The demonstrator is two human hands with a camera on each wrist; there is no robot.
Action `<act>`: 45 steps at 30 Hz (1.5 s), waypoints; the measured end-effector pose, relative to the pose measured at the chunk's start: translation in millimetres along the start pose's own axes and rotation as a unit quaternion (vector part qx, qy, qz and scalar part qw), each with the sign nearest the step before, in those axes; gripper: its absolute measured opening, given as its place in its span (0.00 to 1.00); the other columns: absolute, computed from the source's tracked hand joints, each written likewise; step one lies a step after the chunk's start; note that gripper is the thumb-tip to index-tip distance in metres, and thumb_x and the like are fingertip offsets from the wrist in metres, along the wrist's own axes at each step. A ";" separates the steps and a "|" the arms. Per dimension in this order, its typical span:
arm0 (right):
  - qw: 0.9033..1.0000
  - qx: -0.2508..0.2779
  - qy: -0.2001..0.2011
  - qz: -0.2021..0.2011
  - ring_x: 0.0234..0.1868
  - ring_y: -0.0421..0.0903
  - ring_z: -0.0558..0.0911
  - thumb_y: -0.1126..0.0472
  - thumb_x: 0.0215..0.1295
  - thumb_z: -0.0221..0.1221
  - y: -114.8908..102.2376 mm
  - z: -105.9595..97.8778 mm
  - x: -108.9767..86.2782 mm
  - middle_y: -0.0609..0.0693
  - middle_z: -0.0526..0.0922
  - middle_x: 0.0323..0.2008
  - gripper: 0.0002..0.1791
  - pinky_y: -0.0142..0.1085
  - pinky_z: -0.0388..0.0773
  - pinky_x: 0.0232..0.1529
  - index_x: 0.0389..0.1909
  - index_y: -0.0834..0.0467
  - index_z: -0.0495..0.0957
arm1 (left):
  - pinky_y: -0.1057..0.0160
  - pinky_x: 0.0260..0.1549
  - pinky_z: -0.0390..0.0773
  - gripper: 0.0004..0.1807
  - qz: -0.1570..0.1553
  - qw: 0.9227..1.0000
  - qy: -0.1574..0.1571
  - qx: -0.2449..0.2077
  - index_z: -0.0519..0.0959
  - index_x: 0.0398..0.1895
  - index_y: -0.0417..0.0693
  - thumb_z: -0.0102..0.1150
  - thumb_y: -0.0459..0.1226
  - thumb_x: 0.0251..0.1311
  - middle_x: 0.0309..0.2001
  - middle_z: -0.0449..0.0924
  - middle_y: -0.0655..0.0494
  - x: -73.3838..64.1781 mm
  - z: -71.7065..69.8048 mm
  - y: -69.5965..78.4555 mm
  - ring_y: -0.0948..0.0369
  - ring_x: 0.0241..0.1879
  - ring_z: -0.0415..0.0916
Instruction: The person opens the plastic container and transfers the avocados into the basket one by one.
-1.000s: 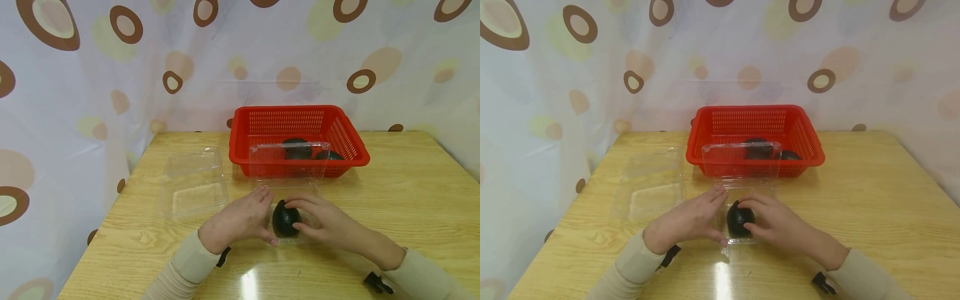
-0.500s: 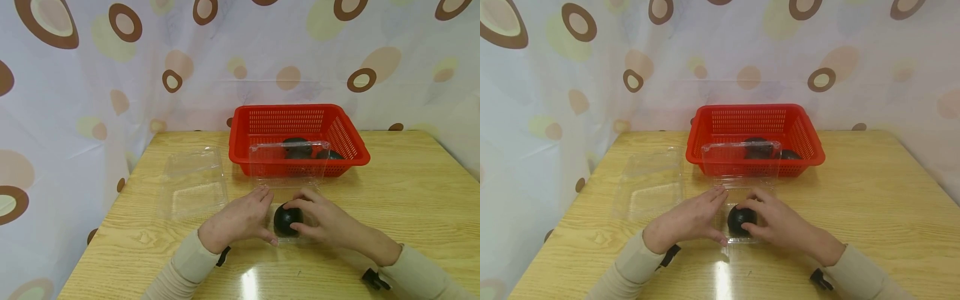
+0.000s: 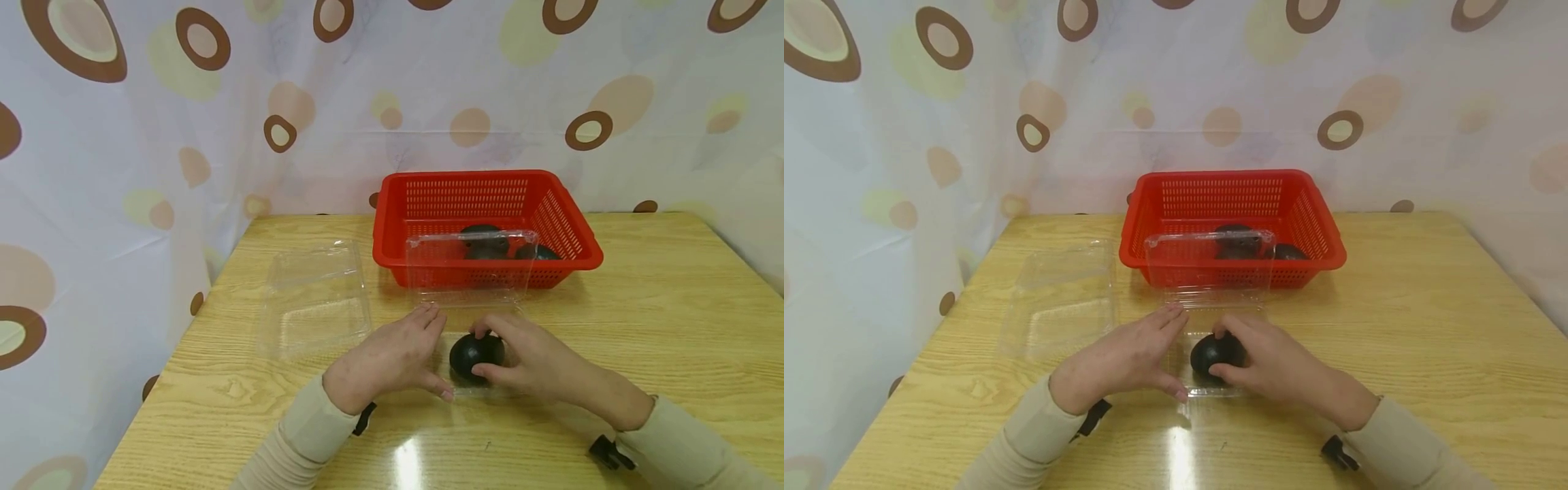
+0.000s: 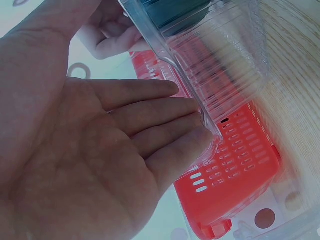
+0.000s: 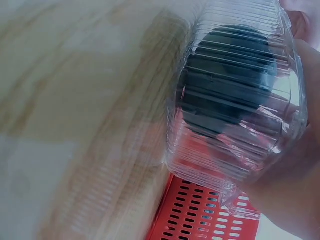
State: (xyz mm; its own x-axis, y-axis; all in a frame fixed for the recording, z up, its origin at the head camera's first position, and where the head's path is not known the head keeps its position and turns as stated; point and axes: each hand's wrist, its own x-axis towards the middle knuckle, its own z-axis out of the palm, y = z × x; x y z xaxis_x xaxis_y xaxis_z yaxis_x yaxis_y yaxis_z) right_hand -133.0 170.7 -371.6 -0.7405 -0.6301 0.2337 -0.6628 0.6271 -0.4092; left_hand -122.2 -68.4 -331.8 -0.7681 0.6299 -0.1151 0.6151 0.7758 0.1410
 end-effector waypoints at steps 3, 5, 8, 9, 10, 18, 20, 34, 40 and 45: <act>1.000 -0.018 0.002 0.005 0.46 0.37 0.77 0.47 0.55 0.72 0.2 -1.0 0.5 0.40 0.79 0.45 0.22 0.39 0.82 0.46 0.46 0.48 0.74 | 0.58 0.71 0.65 0.61 0.000 1.000 -0.002 -0.003 0.60 0.73 0.37 0.69 0.66 0.43 0.75 0.60 0.41 0.1 -0.2 0.1 0.50 0.75 0.58; 1.000 -0.028 0.003 0.003 0.46 0.37 0.76 0.46 0.55 0.72 0.3 -1.4 0.8 0.39 0.77 0.45 0.22 0.39 0.82 0.46 0.47 0.47 0.75 | 0.59 0.71 0.65 0.61 0.001 1.000 -0.001 -0.001 0.61 0.73 0.37 0.69 0.66 0.43 0.74 0.60 0.42 0.3 -0.3 0.3 0.50 0.75 0.58; 0.999 -0.034 0.003 0.003 0.47 0.38 0.74 0.45 0.56 0.71 0.4 -1.2 2.1 0.39 0.75 0.45 0.22 0.40 0.81 0.46 0.47 0.47 0.77 | 0.59 0.71 0.64 0.60 0.005 1.000 0.004 0.001 0.61 0.73 0.37 0.69 0.66 0.43 0.74 0.61 0.42 0.7 -0.3 0.3 0.51 0.75 0.58; 0.999 -0.035 0.002 0.005 0.46 0.38 0.74 0.44 0.56 0.70 0.2 -1.1 2.7 0.39 0.74 0.44 0.21 0.39 0.81 0.45 0.48 0.47 0.78 | 0.59 0.72 0.64 0.60 0.006 1.000 0.005 0.003 0.61 0.73 0.37 0.69 0.66 0.43 0.74 0.62 0.42 0.7 -0.2 0.2 0.51 0.75 0.58; 0.999 -0.036 0.000 0.008 0.45 0.38 0.74 0.44 0.57 0.70 -0.3 -0.8 3.3 0.39 0.74 0.43 0.21 0.39 0.81 0.44 0.48 0.47 0.78 | 0.59 0.72 0.63 0.60 0.007 1.000 0.007 0.004 0.62 0.73 0.37 0.69 0.66 0.43 0.74 0.62 0.42 0.7 -0.1 0.1 0.51 0.75 0.58; 0.997 -0.061 -0.026 0.029 0.39 0.39 0.75 0.36 0.59 0.64 -5.6 5.8 10.5 0.43 0.75 0.41 0.25 0.37 0.79 0.38 0.50 0.47 0.79 | 0.59 0.72 0.63 0.60 0.002 1.000 -0.002 0.005 0.61 0.73 0.37 0.69 0.66 0.44 0.74 0.61 0.42 0.3 0.1 0.0 0.51 0.75 0.57; 0.996 -0.066 -0.042 0.032 0.38 0.39 0.76 0.34 0.59 0.63 -7.2 7.4 12.6 0.43 0.76 0.42 0.27 0.37 0.79 0.37 0.52 0.48 0.79 | 0.59 0.72 0.63 0.60 0.003 1.000 -0.003 0.004 0.61 0.73 0.37 0.68 0.66 0.44 0.74 0.61 0.42 0.2 0.5 0.0 0.51 0.75 0.57; 0.991 -0.042 -0.122 0.043 0.37 0.36 0.77 0.30 0.60 0.59 -7.4 11.9 22.8 0.42 0.81 0.46 0.32 0.32 0.76 0.34 0.58 0.45 0.79 | 0.59 0.73 0.62 0.60 0.003 1.000 -0.007 0.005 0.61 0.73 0.37 0.67 0.67 0.45 0.74 0.61 0.43 0.1 0.8 0.0 0.51 0.76 0.57; 0.992 -0.042 -0.118 0.032 0.34 0.36 0.76 0.31 0.59 0.60 -7.1 12.6 25.6 0.43 0.82 0.44 0.31 0.31 0.75 0.31 0.56 0.46 0.80 | 0.60 0.73 0.61 0.60 0.012 1.000 0.002 0.011 0.62 0.73 0.37 0.67 0.67 0.44 0.74 0.62 0.42 0.4 0.5 -0.5 0.51 0.75 0.58; 0.993 -0.024 -0.112 -0.003 0.39 0.37 0.79 0.35 0.62 0.61 -6.1 13.5 26.9 0.42 0.82 0.45 0.27 0.32 0.77 0.36 0.56 0.45 0.81 | 0.59 0.71 0.64 0.59 0.015 1.000 0.007 0.012 0.63 0.72 0.37 0.68 0.67 0.44 0.73 0.63 0.42 0.1 0.4 -1.5 0.51 0.75 0.58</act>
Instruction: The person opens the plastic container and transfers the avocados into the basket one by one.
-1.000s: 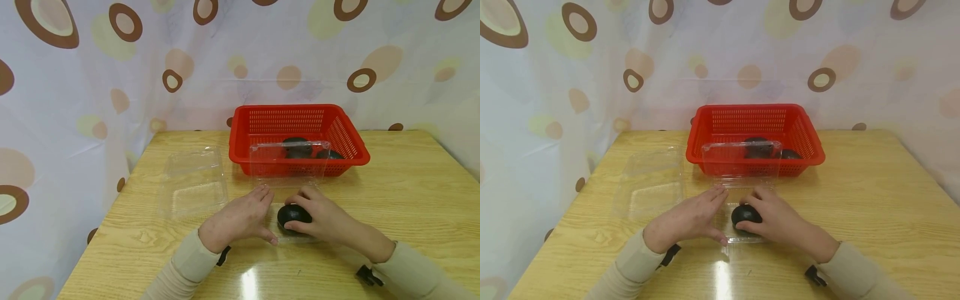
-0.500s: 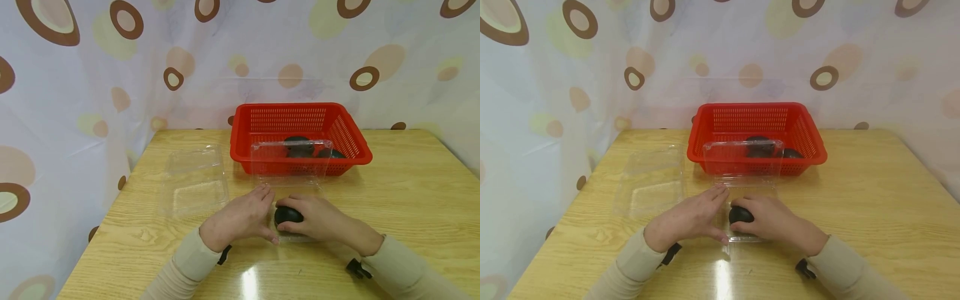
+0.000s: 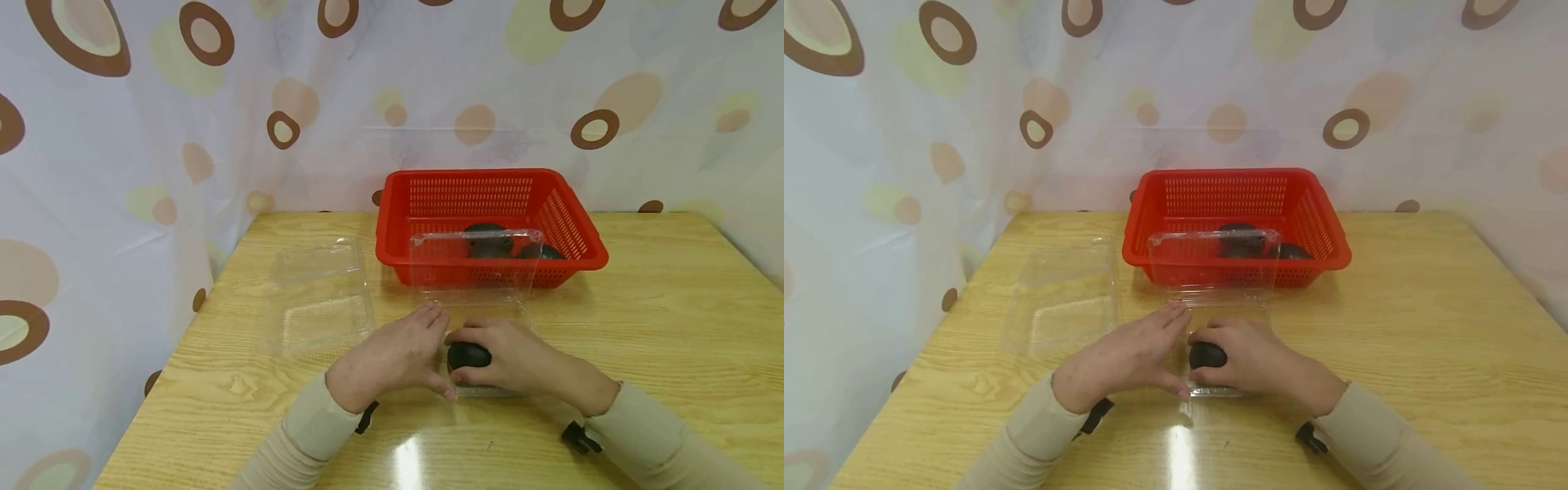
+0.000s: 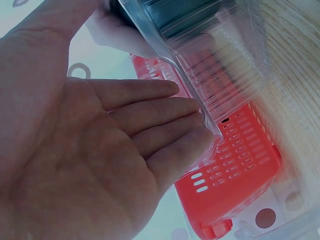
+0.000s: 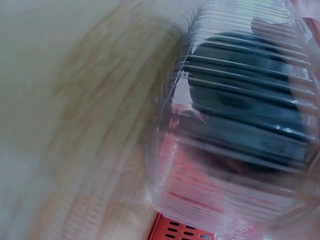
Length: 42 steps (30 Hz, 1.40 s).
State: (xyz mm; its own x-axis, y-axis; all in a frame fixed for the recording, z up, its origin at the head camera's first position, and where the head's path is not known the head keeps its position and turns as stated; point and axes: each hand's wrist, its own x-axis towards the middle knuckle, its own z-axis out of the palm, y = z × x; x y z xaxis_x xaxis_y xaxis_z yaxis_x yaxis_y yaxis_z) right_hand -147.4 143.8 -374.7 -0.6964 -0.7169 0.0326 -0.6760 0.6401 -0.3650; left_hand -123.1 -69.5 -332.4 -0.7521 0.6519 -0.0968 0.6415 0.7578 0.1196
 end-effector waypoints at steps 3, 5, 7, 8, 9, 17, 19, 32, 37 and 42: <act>0.999 0.013 0.012 -0.035 0.44 0.37 0.82 0.40 0.64 0.63 -0.1 0.1 1.2 0.40 0.84 0.48 0.22 0.35 0.80 0.42 0.55 0.44 0.81 | 0.60 0.71 0.64 0.57 0.004 1.000 0.006 0.003 0.64 0.70 0.38 0.68 0.67 0.44 0.73 0.64 0.42 -0.1 -0.4 -0.4 0.51 0.75 0.58; 0.998 0.022 0.021 -0.055 0.45 0.37 0.82 0.43 0.63 0.64 -0.1 0.3 1.7 0.39 0.84 0.48 0.20 0.37 0.81 0.45 0.54 0.44 0.82 | 0.60 0.71 0.65 0.56 0.005 1.000 0.008 0.001 0.65 0.69 0.38 0.68 0.66 0.44 0.72 0.64 0.42 -0.1 -0.8 -0.5 0.51 0.75 0.59; 0.997 0.029 0.027 -0.069 0.45 0.36 0.82 0.46 0.63 0.65 -0.3 0.4 1.5 0.39 0.85 0.48 0.18 0.36 0.81 0.45 0.53 0.45 0.83 | 0.60 0.71 0.64 0.56 0.003 1.000 0.003 -0.002 0.64 0.70 0.38 0.68 0.66 0.45 0.73 0.64 0.42 0.0 -0.7 -0.2 0.51 0.75 0.58; 0.996 0.032 0.028 -0.072 0.43 0.35 0.82 0.46 0.63 0.66 -0.4 0.6 1.4 0.39 0.85 0.47 0.18 0.35 0.81 0.44 0.52 0.45 0.83 | 0.59 0.71 0.64 0.57 0.001 1.000 -0.001 -0.005 0.64 0.70 0.38 0.68 0.66 0.45 0.73 0.63 0.42 -0.1 -0.6 0.0 0.51 0.75 0.58; 0.996 0.034 0.030 -0.073 0.42 0.34 0.81 0.47 0.62 0.66 -0.5 0.8 1.3 0.38 0.85 0.46 0.17 0.34 0.81 0.43 0.52 0.45 0.83 | 0.59 0.71 0.64 0.57 -0.001 1.000 -0.004 -0.009 0.63 0.71 0.38 0.68 0.66 0.45 0.73 0.63 0.42 -0.1 -0.7 0.2 0.51 0.75 0.58; 0.996 0.021 0.044 -0.074 0.41 0.35 0.82 0.49 0.62 0.66 0.0 -1.0 -1.2 0.40 0.86 0.45 0.16 0.31 0.80 0.39 0.50 0.47 0.85 | 0.59 0.71 0.65 0.56 -0.003 1.000 -0.004 -0.004 0.65 0.69 0.39 0.68 0.67 0.43 0.72 0.64 0.43 0.4 0.1 1.4 0.51 0.75 0.58; 0.996 0.016 0.051 -0.070 0.42 0.37 0.83 0.49 0.62 0.66 1.0 -3.5 -2.5 0.40 0.86 0.46 0.17 0.32 0.81 0.39 0.50 0.48 0.85 | 0.59 0.71 0.65 0.57 -0.005 1.000 -0.007 -0.005 0.64 0.70 0.39 0.68 0.67 0.44 0.73 0.63 0.43 0.6 0.1 1.8 0.51 0.75 0.57; 0.985 0.007 0.160 -0.057 0.43 0.40 0.86 0.58 0.53 0.71 10.6 -23.9 -19.3 0.41 0.87 0.45 0.18 0.36 0.84 0.40 0.47 0.49 0.86 | 0.59 0.72 0.63 0.60 -0.021 1.000 -0.016 -0.015 0.61 0.73 0.38 0.69 0.66 0.43 0.75 0.59 0.43 0.2 0.2 1.2 0.51 0.76 0.56; 0.980 0.001 0.188 -0.067 0.40 0.39 0.86 0.59 0.50 0.73 14.2 -30.2 -26.3 0.41 0.88 0.43 0.19 0.34 0.84 0.38 0.46 0.48 0.86 | 0.59 0.71 0.64 0.60 -0.019 1.000 -0.015 -0.014 0.61 0.73 0.37 0.69 0.66 0.43 0.75 0.59 0.42 -0.3 0.7 1.4 0.51 0.76 0.56; 0.976 -0.003 0.204 -0.073 0.40 0.39 0.86 0.61 0.49 0.73 16.6 -36.5 -32.0 0.41 0.88 0.42 0.19 0.34 0.85 0.38 0.45 0.48 0.86 | 0.59 0.71 0.65 0.60 -0.017 1.000 -0.014 -0.014 0.61 0.73 0.37 0.69 0.65 0.44 0.75 0.58 0.41 -0.3 0.4 1.7 0.51 0.76 0.56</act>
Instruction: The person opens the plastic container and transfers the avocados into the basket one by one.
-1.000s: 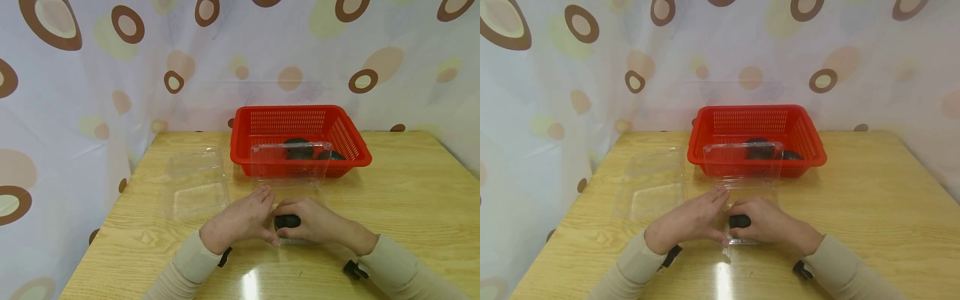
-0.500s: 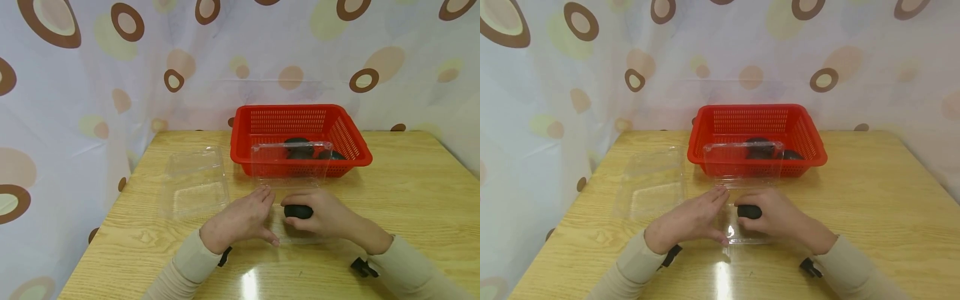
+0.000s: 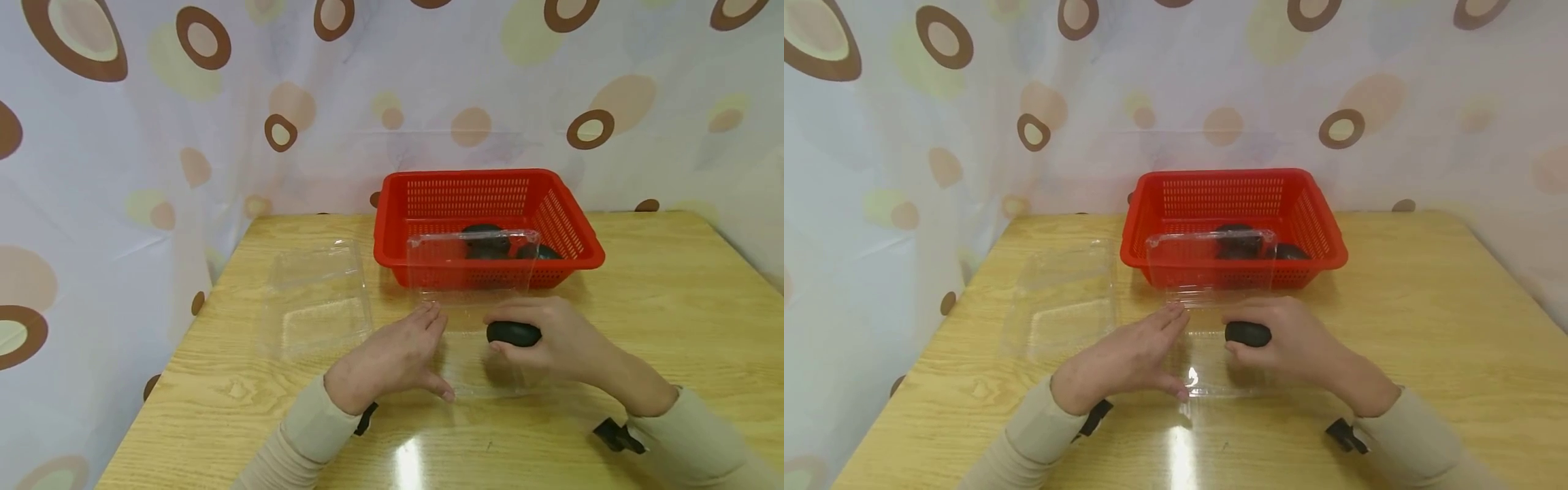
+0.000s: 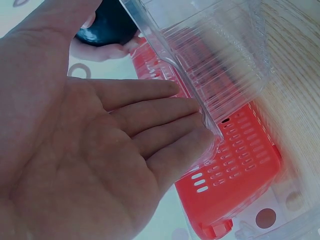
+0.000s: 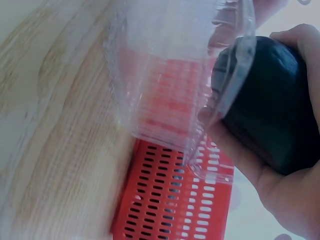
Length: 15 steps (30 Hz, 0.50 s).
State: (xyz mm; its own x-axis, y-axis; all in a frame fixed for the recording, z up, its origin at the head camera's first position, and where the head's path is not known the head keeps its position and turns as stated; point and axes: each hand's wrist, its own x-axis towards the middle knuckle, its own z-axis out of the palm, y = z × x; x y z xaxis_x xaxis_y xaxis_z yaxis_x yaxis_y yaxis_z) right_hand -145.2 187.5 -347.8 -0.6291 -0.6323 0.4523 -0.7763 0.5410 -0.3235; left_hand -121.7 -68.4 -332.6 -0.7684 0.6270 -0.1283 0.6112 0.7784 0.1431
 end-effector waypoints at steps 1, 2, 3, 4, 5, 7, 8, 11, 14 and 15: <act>1.000 -0.002 0.002 -0.001 0.40 0.39 0.86 0.61 0.48 0.73 0.3 -1.4 -0.4 0.42 0.88 0.42 0.19 0.35 0.84 0.38 0.45 0.48 0.86 | 0.59 0.71 0.64 0.60 -0.001 1.000 0.000 0.001 0.61 0.73 0.37 0.69 0.65 0.44 0.75 0.58 0.41 0.1 -0.2 0.0 0.51 0.76 0.55; 1.000 -0.004 0.003 -0.002 0.39 0.39 0.86 0.61 0.48 0.73 0.8 -2.7 -1.1 0.42 0.88 0.42 0.19 0.34 0.84 0.37 0.45 0.48 0.86 | 0.59 0.71 0.64 0.60 -0.002 1.000 -0.001 0.001 0.60 0.74 0.37 0.69 0.65 0.44 0.75 0.58 0.41 0.1 -0.4 0.0 0.51 0.76 0.55; 1.000 -0.006 0.004 -0.002 0.39 0.39 0.86 0.61 0.48 0.73 1.6 -3.8 -2.1 0.42 0.88 0.42 0.19 0.34 0.84 0.37 0.45 0.48 0.86 | 0.59 0.71 0.64 0.61 -0.002 1.000 -0.001 0.001 0.60 0.74 0.37 0.69 0.66 0.44 0.75 0.58 0.41 0.2 -0.6 0.0 0.51 0.76 0.55; 1.000 -0.007 0.005 -0.003 0.39 0.40 0.86 0.61 0.48 0.74 2.1 -4.9 -3.1 0.42 0.88 0.42 0.19 0.34 0.84 0.37 0.45 0.48 0.86 | 0.59 0.72 0.64 0.61 -0.003 1.000 -0.002 0.001 0.60 0.74 0.37 0.69 0.66 0.44 0.76 0.58 0.41 0.3 -0.6 0.0 0.51 0.76 0.55; 1.000 -0.010 0.005 -0.001 0.39 0.40 0.86 0.61 0.48 0.74 2.7 -6.0 -4.3 0.42 0.88 0.42 0.19 0.33 0.84 0.37 0.45 0.48 0.86 | 0.58 0.72 0.63 0.61 -0.003 1.000 -0.004 0.001 0.60 0.74 0.37 0.69 0.66 0.44 0.76 0.58 0.41 0.3 -0.5 0.0 0.51 0.76 0.55; 1.000 -0.012 0.005 0.002 0.40 0.40 0.87 0.61 0.48 0.74 4.5 -7.9 -6.9 0.42 0.88 0.42 0.20 0.29 0.83 0.39 0.45 0.48 0.86 | 0.59 0.72 0.63 0.61 -0.003 1.000 -0.005 0.001 0.60 0.74 0.37 0.69 0.66 0.44 0.76 0.58 0.41 0.0 0.0 0.1 0.51 0.76 0.55; 1.000 -0.013 0.005 0.006 0.40 0.40 0.87 0.61 0.48 0.74 5.3 -9.0 -8.4 0.41 0.88 0.42 0.20 0.29 0.82 0.39 0.45 0.48 0.86 | 0.59 0.72 0.63 0.61 -0.002 1.000 -0.005 0.001 0.60 0.74 0.37 0.69 0.66 0.43 0.75 0.58 0.41 -0.2 0.2 0.1 0.50 0.76 0.55; 1.000 -0.021 0.007 0.016 0.41 0.41 0.86 0.61 0.48 0.75 7.5 -13.2 -11.4 0.40 0.87 0.42 0.20 0.26 0.81 0.40 0.45 0.48 0.86 | 0.58 0.72 0.63 0.61 -0.001 1.000 -0.001 -0.001 0.60 0.73 0.37 0.69 0.66 0.43 0.75 0.58 0.41 -0.2 0.6 0.1 0.50 0.76 0.55; 0.999 -0.025 0.007 0.023 0.41 0.41 0.86 0.61 0.48 0.74 9.3 -17.3 -13.6 0.40 0.87 0.42 0.20 0.29 0.82 0.39 0.45 0.48 0.86 | 0.58 0.71 0.65 0.61 -0.004 1.000 -0.001 -0.004 0.60 0.74 0.37 0.70 0.65 0.43 0.75 0.57 0.41 -0.2 0.0 0.4 0.50 0.76 0.55; 0.999 -0.026 0.008 0.026 0.40 0.41 0.86 0.61 0.48 0.74 10.1 -18.5 -14.2 0.40 0.88 0.42 0.20 0.29 0.82 0.38 0.45 0.48 0.86 | 0.58 0.71 0.64 0.61 -0.005 1.000 -0.003 -0.007 0.60 0.74 0.37 0.70 0.65 0.43 0.76 0.57 0.41 -0.3 -0.3 0.6 0.50 0.76 0.55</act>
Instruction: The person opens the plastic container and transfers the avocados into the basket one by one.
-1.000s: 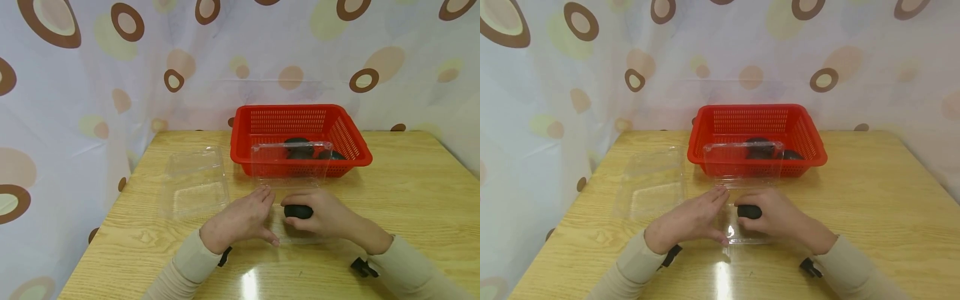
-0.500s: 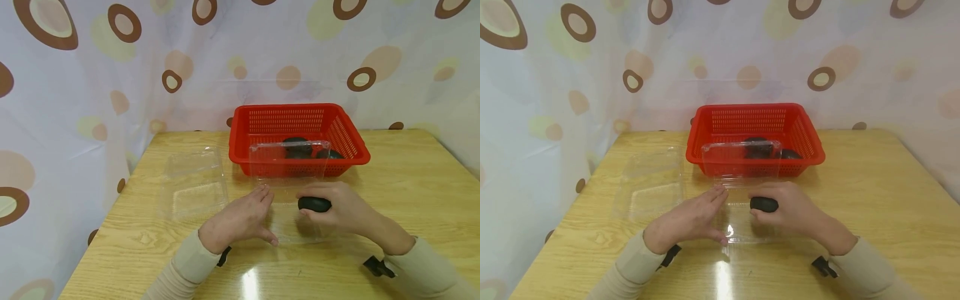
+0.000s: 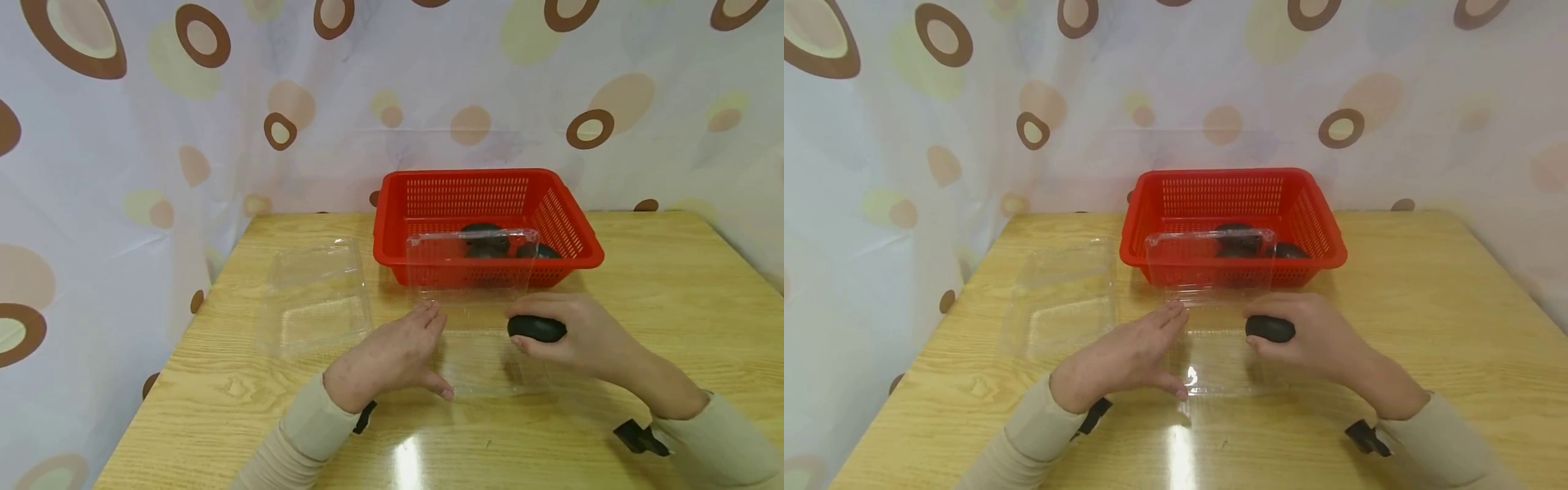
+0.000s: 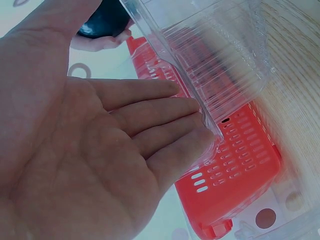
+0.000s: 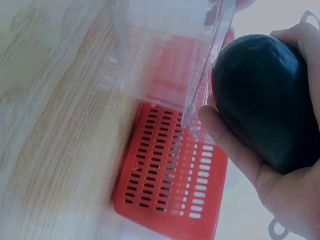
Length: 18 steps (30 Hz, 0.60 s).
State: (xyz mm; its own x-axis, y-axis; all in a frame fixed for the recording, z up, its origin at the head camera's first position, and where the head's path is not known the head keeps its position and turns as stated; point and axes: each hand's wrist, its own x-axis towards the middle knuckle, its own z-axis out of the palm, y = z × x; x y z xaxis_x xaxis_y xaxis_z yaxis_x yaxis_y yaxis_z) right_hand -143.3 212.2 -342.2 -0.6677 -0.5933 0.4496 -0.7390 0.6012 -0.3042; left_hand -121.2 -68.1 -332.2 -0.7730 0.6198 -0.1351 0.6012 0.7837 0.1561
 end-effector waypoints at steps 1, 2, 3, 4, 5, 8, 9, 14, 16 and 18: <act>1.000 0.000 0.000 0.004 0.40 0.40 0.86 0.61 0.48 0.74 0.8 -1.1 -0.7 0.40 0.87 0.41 0.20 0.29 0.82 0.37 0.45 0.48 0.86 | 0.58 0.71 0.64 0.61 0.000 1.000 -0.001 -0.002 0.59 0.74 0.37 0.70 0.65 0.43 0.76 0.57 0.41 0.0 -0.2 0.0 0.50 0.76 0.55; 1.000 -0.003 0.000 0.008 0.39 0.40 0.85 0.61 0.48 0.74 1.6 -2.1 -1.1 0.40 0.87 0.41 0.20 0.30 0.82 0.36 0.45 0.48 0.86 | 0.58 0.71 0.64 0.61 -0.001 1.000 -0.004 -0.005 0.59 0.74 0.37 0.70 0.65 0.43 0.76 0.56 0.41 -0.1 -0.5 0.1 0.50 0.76 0.54; 1.000 -0.003 -0.001 0.012 0.39 0.40 0.85 0.61 0.49 0.74 2.5 -3.1 -1.5 0.40 0.87 0.41 0.19 0.31 0.82 0.35 0.45 0.48 0.85 | 0.58 0.71 0.64 0.61 -0.002 1.000 -0.006 -0.006 0.59 0.74 0.37 0.70 0.65 0.43 0.76 0.56 0.41 -0.2 -0.6 0.1 0.50 0.77 0.54; 1.000 -0.006 0.000 0.017 0.38 0.39 0.84 0.61 0.49 0.74 3.4 -4.1 -1.7 0.40 0.87 0.40 0.19 0.32 0.82 0.34 0.44 0.47 0.85 | 0.58 0.72 0.63 0.61 -0.001 1.000 -0.005 -0.005 0.59 0.74 0.37 0.70 0.65 0.43 0.76 0.57 0.41 -0.3 -0.8 0.1 0.50 0.77 0.54; 1.000 -0.008 0.001 0.022 0.38 0.38 0.84 0.61 0.49 0.74 4.2 -5.3 -1.8 0.40 0.87 0.40 0.19 0.32 0.81 0.33 0.44 0.47 0.85 | 0.58 0.72 0.63 0.61 -0.001 1.000 -0.004 -0.003 0.59 0.74 0.37 0.70 0.65 0.43 0.76 0.57 0.41 -0.4 -0.8 0.0 0.51 0.77 0.54; 0.999 -0.015 0.005 0.028 0.36 0.36 0.81 0.61 0.49 0.74 6.5 -9.0 -1.6 0.39 0.86 0.39 0.19 0.32 0.80 0.31 0.44 0.45 0.85 | 0.59 0.72 0.63 0.61 0.001 1.000 0.000 0.003 0.59 0.74 0.37 0.70 0.65 0.43 0.75 0.58 0.42 0.0 -1.2 -0.3 0.51 0.76 0.55; 0.999 -0.015 0.006 0.028 0.36 0.36 0.81 0.61 0.49 0.74 7.2 -10.2 -1.6 0.39 0.86 0.39 0.19 0.32 0.80 0.31 0.44 0.45 0.85 | 0.59 0.72 0.62 0.61 0.002 1.000 0.001 0.005 0.60 0.74 0.37 0.70 0.65 0.43 0.75 0.58 0.42 0.2 -1.2 -0.3 0.51 0.76 0.55; 0.999 -0.015 0.010 0.027 0.34 0.34 0.80 0.62 0.48 0.74 11.1 -15.6 -2.9 0.39 0.86 0.38 0.19 0.31 0.80 0.30 0.44 0.46 0.85 | 0.59 0.71 0.65 0.60 0.002 1.000 0.000 0.000 0.60 0.74 0.37 0.70 0.65 0.43 0.75 0.58 0.41 -0.2 -0.9 0.1 0.51 0.76 0.55; 0.999 -0.021 0.014 0.031 0.33 0.33 0.80 0.62 0.48 0.74 12.9 -18.0 -3.9 0.39 0.86 0.37 0.20 0.31 0.79 0.29 0.44 0.46 0.85 | 0.59 0.70 0.65 0.60 0.004 1.000 0.003 0.000 0.60 0.73 0.37 0.70 0.65 0.43 0.75 0.59 0.41 -0.4 -0.6 0.3 0.51 0.76 0.56; 0.999 -0.030 0.019 0.035 0.32 0.33 0.79 0.62 0.48 0.74 15.1 -20.5 -5.4 0.39 0.86 0.36 0.20 0.31 0.78 0.28 0.43 0.45 0.84 | 0.59 0.70 0.65 0.60 0.005 1.000 0.007 0.003 0.61 0.73 0.36 0.70 0.65 0.43 0.75 0.59 0.41 -0.5 -0.4 0.3 0.51 0.76 0.56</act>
State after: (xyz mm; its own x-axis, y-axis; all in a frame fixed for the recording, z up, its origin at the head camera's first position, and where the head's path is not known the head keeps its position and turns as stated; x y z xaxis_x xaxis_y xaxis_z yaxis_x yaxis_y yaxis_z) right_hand -149.0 235.5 -331.9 -0.7129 -0.5288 0.4606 -0.6833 0.6717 -0.2863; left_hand -120.7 -68.2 -331.7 -0.7692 0.6276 -0.1203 0.6104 0.7773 0.1524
